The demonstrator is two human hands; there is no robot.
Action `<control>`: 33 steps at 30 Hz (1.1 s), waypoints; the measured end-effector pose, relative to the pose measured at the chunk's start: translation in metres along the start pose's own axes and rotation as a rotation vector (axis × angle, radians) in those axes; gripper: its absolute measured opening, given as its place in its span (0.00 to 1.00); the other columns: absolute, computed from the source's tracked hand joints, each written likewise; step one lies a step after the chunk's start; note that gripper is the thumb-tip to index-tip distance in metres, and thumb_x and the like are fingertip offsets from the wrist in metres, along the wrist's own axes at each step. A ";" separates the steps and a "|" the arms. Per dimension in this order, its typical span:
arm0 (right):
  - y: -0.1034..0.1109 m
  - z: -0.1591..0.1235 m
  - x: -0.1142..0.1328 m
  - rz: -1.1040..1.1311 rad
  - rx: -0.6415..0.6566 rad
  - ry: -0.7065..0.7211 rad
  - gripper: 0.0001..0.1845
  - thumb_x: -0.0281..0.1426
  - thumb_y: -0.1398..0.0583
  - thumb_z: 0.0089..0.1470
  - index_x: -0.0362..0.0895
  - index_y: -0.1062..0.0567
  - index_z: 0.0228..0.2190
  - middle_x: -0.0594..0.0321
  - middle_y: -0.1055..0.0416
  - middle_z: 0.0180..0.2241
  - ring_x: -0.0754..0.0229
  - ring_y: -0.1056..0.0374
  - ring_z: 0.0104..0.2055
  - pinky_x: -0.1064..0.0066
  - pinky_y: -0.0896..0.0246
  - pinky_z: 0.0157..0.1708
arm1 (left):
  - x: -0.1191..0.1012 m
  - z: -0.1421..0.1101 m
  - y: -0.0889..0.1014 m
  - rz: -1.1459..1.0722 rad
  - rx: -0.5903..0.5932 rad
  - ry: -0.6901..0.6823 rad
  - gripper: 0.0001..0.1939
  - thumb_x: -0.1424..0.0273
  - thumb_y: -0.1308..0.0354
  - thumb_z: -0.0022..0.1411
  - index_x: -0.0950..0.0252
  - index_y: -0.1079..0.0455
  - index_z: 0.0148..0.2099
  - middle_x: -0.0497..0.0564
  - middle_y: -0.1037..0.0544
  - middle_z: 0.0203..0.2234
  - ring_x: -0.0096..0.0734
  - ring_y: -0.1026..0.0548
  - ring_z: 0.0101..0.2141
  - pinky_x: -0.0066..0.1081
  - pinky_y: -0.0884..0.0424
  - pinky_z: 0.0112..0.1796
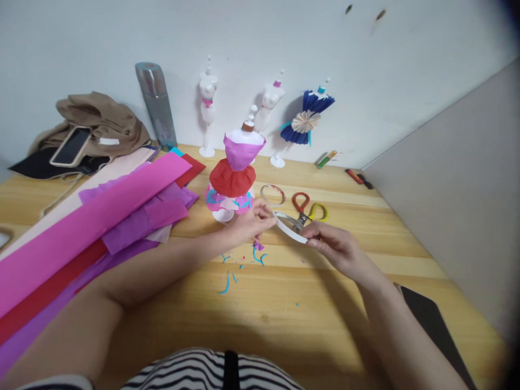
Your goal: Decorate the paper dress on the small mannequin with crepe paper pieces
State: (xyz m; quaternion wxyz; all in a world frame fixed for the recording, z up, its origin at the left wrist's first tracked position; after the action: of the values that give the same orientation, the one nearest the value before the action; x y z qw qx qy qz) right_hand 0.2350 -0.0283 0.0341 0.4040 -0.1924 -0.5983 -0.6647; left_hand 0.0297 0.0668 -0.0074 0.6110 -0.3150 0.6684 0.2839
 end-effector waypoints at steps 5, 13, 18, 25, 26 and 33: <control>0.007 0.008 -0.011 0.072 0.004 -0.024 0.16 0.46 0.39 0.60 0.47 0.21 0.31 0.59 0.23 0.33 0.54 0.26 0.37 0.62 0.32 0.40 | 0.003 0.003 0.001 -0.074 0.249 0.055 0.12 0.67 0.40 0.61 0.65 0.33 0.47 0.40 0.33 0.23 0.17 0.36 0.17 0.21 0.37 0.19; -0.007 0.028 -0.052 -0.146 -0.348 -0.035 0.14 0.35 0.46 0.64 0.48 0.21 0.39 0.55 0.21 0.36 0.52 0.25 0.38 0.55 0.27 0.43 | 0.009 0.006 0.004 0.017 -0.037 0.025 0.05 0.75 0.45 0.61 0.65 0.36 0.41 0.40 0.33 0.22 0.20 0.34 0.22 0.20 0.39 0.21; -0.048 0.029 -0.040 -0.375 -0.112 0.085 0.19 0.23 0.46 0.59 0.41 0.19 0.45 0.47 0.22 0.46 0.48 0.28 0.44 0.49 0.31 0.48 | 0.011 0.010 0.005 0.082 -0.148 0.022 0.02 0.76 0.47 0.62 0.65 0.35 0.39 0.41 0.34 0.20 0.20 0.37 0.20 0.22 0.42 0.22; -0.056 0.015 -0.031 -0.304 -0.039 0.198 0.23 0.21 0.50 0.63 0.48 0.22 0.50 0.53 0.22 0.47 0.55 0.24 0.48 0.61 0.26 0.47 | 0.008 0.007 0.005 0.107 -0.195 0.067 0.04 0.76 0.48 0.62 0.65 0.34 0.39 0.42 0.32 0.22 0.20 0.36 0.20 0.22 0.39 0.23; -0.055 0.019 -0.034 -0.327 -0.058 0.180 0.24 0.20 0.50 0.62 0.47 0.23 0.52 0.51 0.23 0.50 0.53 0.25 0.52 0.59 0.27 0.50 | 0.007 0.007 0.004 0.095 -0.198 0.068 0.03 0.76 0.48 0.62 0.65 0.34 0.39 0.42 0.32 0.22 0.19 0.36 0.20 0.22 0.39 0.23; -0.068 0.025 -0.015 -0.314 0.148 0.185 0.24 0.21 0.47 0.59 0.42 0.23 0.54 0.47 0.27 0.57 0.49 0.31 0.61 0.52 0.32 0.58 | 0.002 0.009 0.002 0.026 -0.187 0.038 0.04 0.77 0.48 0.63 0.65 0.36 0.39 0.41 0.32 0.22 0.19 0.35 0.20 0.22 0.37 0.23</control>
State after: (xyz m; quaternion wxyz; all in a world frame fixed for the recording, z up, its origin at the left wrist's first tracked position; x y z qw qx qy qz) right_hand 0.1860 -0.0023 -0.0152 0.3617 -0.0042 -0.6285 -0.6886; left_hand 0.0335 0.0746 -0.0105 0.5625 -0.3674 0.6545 0.3467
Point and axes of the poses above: each hand's wrist, its own z-axis towards the middle knuckle, its own y-axis out of the back of the hand, x = y × z, the point moved 2 cm from there along z, towards the middle knuckle
